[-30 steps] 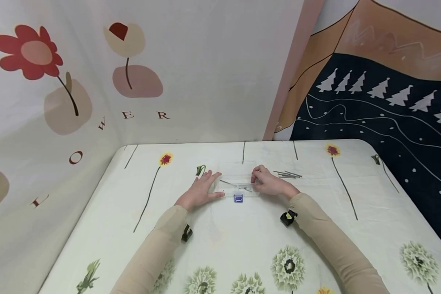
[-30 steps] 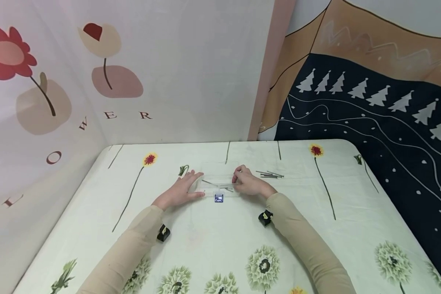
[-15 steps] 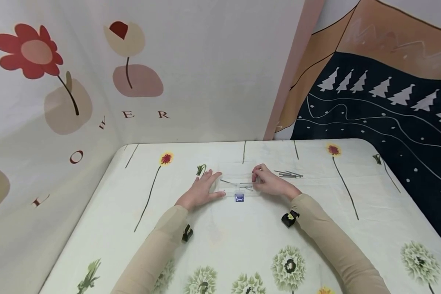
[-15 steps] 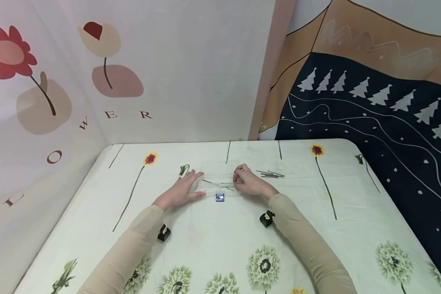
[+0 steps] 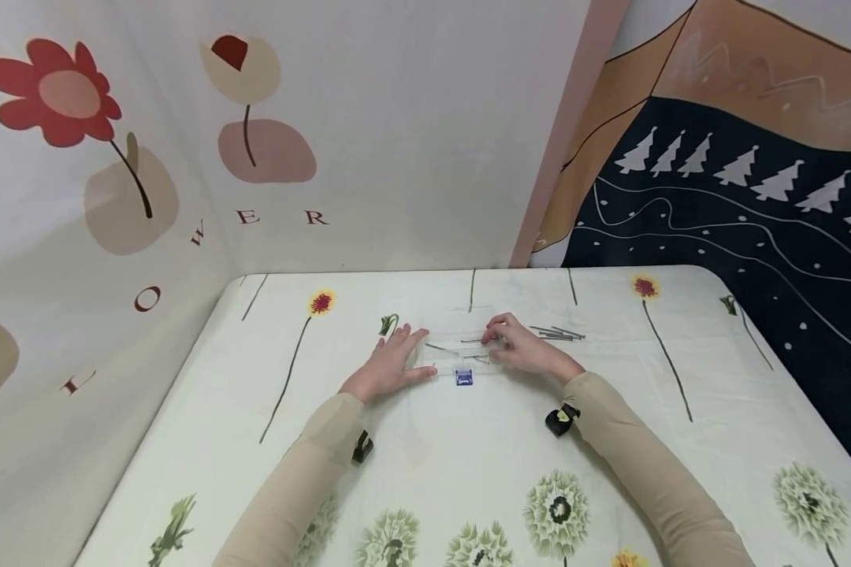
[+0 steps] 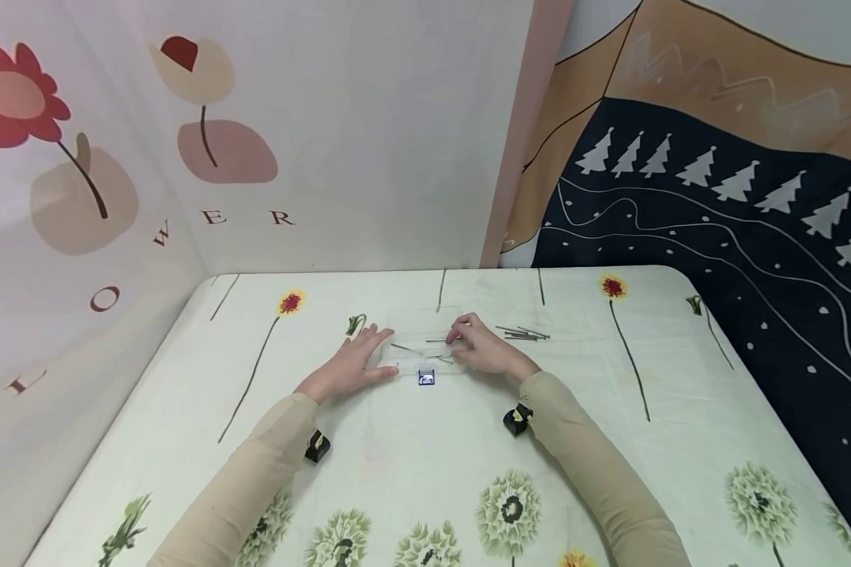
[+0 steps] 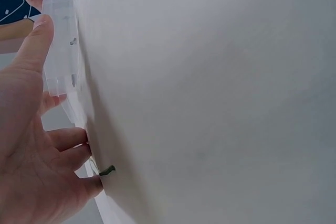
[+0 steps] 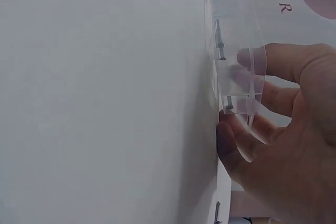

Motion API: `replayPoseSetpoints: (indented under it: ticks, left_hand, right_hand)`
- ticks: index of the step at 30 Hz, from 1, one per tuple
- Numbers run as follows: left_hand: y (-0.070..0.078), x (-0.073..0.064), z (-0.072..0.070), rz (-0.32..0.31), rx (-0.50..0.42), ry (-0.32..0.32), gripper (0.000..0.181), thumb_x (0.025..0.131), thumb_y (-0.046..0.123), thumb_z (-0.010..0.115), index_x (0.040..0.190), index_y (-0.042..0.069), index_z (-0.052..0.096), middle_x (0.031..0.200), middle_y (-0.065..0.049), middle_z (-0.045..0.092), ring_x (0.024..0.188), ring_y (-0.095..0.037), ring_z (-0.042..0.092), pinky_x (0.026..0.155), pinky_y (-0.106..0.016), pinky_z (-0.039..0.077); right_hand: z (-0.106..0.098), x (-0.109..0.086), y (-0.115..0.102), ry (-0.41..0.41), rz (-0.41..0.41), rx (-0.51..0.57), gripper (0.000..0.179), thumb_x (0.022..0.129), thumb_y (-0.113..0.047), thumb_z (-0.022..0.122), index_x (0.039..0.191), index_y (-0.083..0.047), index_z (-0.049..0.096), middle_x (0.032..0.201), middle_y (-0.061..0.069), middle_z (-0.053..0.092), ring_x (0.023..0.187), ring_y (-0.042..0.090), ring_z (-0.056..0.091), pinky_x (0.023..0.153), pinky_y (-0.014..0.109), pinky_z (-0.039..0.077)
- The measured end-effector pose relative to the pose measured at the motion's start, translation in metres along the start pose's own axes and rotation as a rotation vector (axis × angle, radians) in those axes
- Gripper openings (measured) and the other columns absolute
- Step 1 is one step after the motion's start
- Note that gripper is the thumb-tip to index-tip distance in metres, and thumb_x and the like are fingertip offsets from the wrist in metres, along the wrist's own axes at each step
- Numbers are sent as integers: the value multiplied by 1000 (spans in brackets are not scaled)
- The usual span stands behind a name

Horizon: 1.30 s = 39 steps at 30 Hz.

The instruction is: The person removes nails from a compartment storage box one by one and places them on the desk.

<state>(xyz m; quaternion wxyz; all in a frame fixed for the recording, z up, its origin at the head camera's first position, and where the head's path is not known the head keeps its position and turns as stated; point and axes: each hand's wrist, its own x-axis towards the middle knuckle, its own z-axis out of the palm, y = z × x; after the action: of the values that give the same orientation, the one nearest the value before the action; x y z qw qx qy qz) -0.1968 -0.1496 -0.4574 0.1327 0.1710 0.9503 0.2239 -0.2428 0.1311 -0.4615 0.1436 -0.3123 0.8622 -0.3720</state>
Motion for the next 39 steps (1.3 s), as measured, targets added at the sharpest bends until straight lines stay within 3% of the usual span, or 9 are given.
replayPoseSetpoints:
  ticks: [5,12,24,30,39]
  left_hand:
    - [0,1,1,-1,8,9,80,92,50,60,153,9,27,155,-28,15,144,-38,11,113,-59,7]
    - [0,1,1,-11,17,10,81,92,51,60,152,9,28,155,-27,16,144,-37,12,113,-59,8]
    - [1,2,2,-27,17,5,81,91,52,60,152,10,28,155,-26,15,144,-36,11,113,-58,7]
    - [3,2,2,-29,15,1,81,91,52,60,153,10,27,156,-26,15,144,-36,11,113,-58,6]
    - [5,1,-1,-34,19,-3,80,92,50,61,152,8,28,155,-27,15,144,-37,12,113,-60,8]
  right_hand:
    - [-1,-2,-2,15,-18,-82,32,90,-4,62,121,3,62,141,23,37,119,36,49,96,47,45]
    - [-3,-5,-5,48,-11,-195,32,90,-4,62,120,6,63,141,25,38,116,38,53,94,48,46]
    - [-5,-8,-8,17,26,-207,29,92,-10,63,118,4,65,144,22,36,122,37,48,99,49,42]
    - [-5,-8,-9,9,11,-200,21,91,-7,63,108,4,69,144,19,38,108,31,57,91,44,48]
    - [-5,-5,-9,18,13,-164,12,89,-6,66,98,2,69,135,18,45,105,28,56,89,42,48]
